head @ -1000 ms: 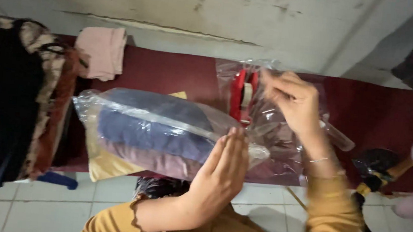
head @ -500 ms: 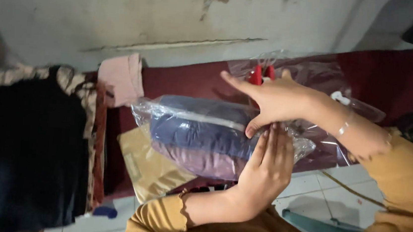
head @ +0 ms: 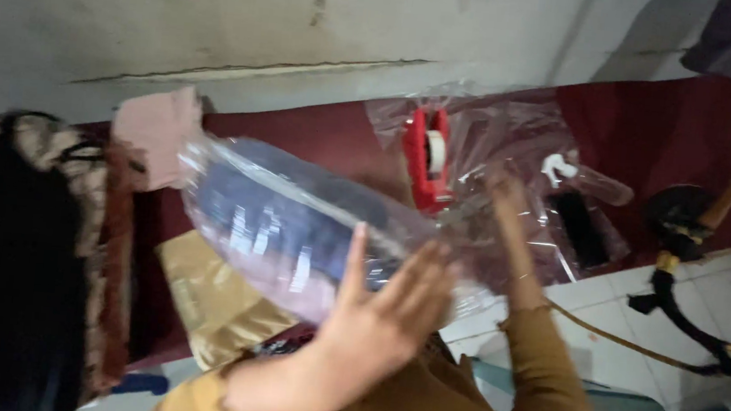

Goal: The person places folded clothes into a clear plastic vacuum-seal bag, rolls the bag to remove air, and seals it using a red tape dispenser. They then repeat the process with a second bag containing orange-colored clothes.

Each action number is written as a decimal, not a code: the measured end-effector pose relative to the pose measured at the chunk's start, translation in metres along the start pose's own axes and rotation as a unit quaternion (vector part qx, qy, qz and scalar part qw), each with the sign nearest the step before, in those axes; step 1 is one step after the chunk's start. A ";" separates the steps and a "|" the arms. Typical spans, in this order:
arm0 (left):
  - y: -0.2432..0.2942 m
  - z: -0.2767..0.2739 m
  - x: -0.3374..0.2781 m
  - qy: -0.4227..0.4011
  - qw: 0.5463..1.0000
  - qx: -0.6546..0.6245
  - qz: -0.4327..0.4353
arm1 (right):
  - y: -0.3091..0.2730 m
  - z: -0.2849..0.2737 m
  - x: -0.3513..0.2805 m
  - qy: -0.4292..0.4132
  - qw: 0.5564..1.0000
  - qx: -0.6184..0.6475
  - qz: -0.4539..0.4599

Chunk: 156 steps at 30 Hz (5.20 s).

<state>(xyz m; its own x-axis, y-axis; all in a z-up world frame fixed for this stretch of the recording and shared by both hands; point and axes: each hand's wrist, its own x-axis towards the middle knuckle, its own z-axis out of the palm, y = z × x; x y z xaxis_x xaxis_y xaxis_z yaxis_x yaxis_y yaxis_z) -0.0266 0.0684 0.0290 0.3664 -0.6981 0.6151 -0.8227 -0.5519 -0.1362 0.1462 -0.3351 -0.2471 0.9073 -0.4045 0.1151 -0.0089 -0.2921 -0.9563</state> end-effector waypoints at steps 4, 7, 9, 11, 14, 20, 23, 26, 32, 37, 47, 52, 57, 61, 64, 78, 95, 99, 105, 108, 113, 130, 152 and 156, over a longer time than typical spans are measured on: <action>-0.002 -0.010 -0.006 -0.053 0.997 -0.027 0.040 | -0.023 0.026 -0.061 -0.086 0.938 0.179 0.283; 0.008 -0.008 -0.011 -0.065 0.996 -0.024 0.047 | -0.037 0.047 -0.062 -0.122 0.929 0.272 0.220; 0.016 -0.006 -0.016 -0.045 0.998 -0.010 0.041 | -0.033 0.060 -0.051 -0.134 0.922 0.303 0.198; 0.024 -0.003 -0.023 -0.035 0.999 0.021 0.009 | -0.009 0.067 -0.034 -0.133 0.918 0.315 0.200; 0.036 0.003 -0.032 -0.025 0.998 0.046 -0.038 | 0.009 0.074 -0.030 -0.111 0.921 0.333 0.167; 0.039 -0.003 -0.038 -0.014 0.998 0.042 -0.049 | 0.020 0.098 -0.066 -0.040 0.891 0.452 0.007; 0.038 -0.006 -0.037 -0.018 0.997 0.055 -0.043 | 0.030 0.104 -0.075 -0.010 0.889 0.458 -0.021; 0.038 -0.008 -0.037 -0.017 0.998 0.051 -0.036 | 0.052 0.099 -0.077 0.042 0.950 0.306 -0.055; 0.034 -0.008 -0.037 0.005 0.999 0.037 -0.033 | -0.012 0.073 -0.089 0.114 0.960 -0.025 -0.253; 0.036 -0.010 -0.041 0.003 0.999 0.038 -0.030 | -0.141 0.042 -0.058 0.019 0.975 0.103 -0.194; 0.039 -0.009 -0.045 0.006 0.999 0.030 -0.032 | -0.423 0.099 -0.125 -0.605 0.756 -0.066 -0.240; 0.039 -0.008 -0.045 0.005 0.999 0.025 -0.034 | -0.431 0.115 -0.135 -0.515 0.698 -0.415 -0.274; 0.035 -0.005 -0.046 0.006 0.999 0.027 -0.018 | -0.372 0.117 -0.091 -0.596 0.685 -0.327 -0.260; 0.028 0.058 -0.091 0.161 0.980 0.118 -0.013 | -0.309 0.091 -0.072 -0.643 0.720 -0.084 -0.248; 0.030 0.149 -0.157 0.357 0.933 0.025 -0.036 | -0.271 0.078 -0.082 -0.578 0.768 -0.096 -0.259; -0.126 0.203 -0.097 0.339 0.831 -0.353 -0.266 | -0.078 0.162 -0.063 -0.219 0.923 -0.062 -0.311; -0.108 0.073 -0.041 0.170 0.968 -0.170 -0.066 | -0.212 0.097 -0.138 0.060 0.924 0.109 -0.362; -0.099 0.058 -0.036 0.142 0.977 -0.150 -0.047 | -0.207 0.086 -0.168 0.041 0.939 0.105 -0.326; -0.088 0.048 -0.027 0.157 0.980 -0.117 -0.032 | -0.190 0.058 -0.220 0.015 0.963 0.082 -0.258; -0.084 0.035 -0.018 0.141 0.984 -0.101 -0.040 | -0.190 0.055 -0.223 -0.002 0.965 0.082 -0.250; -0.087 0.023 -0.013 0.102 0.985 -0.137 -0.025 | -0.200 0.053 -0.237 -0.026 0.968 0.085 -0.233; -0.088 0.018 -0.034 0.142 0.978 -0.140 -0.066 | -0.294 0.112 -0.225 -0.114 0.943 0.095 -0.297; -0.081 -0.011 -0.022 0.150 0.985 -0.019 -0.087 | -0.244 0.154 -0.207 0.014 0.914 0.169 -0.369; -0.075 -0.018 -0.018 0.122 0.990 -0.004 -0.063 | -0.271 0.142 -0.169 -0.060 0.890 0.102 -0.440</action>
<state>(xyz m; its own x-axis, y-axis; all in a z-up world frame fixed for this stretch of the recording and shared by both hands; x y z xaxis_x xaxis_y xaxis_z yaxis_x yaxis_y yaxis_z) 0.0212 0.1306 0.0423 0.3512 -0.4915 0.7969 -0.7805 -0.6239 -0.0408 0.0548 -0.0642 -0.0457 0.5639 0.0026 0.8259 0.7927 -0.2821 -0.5403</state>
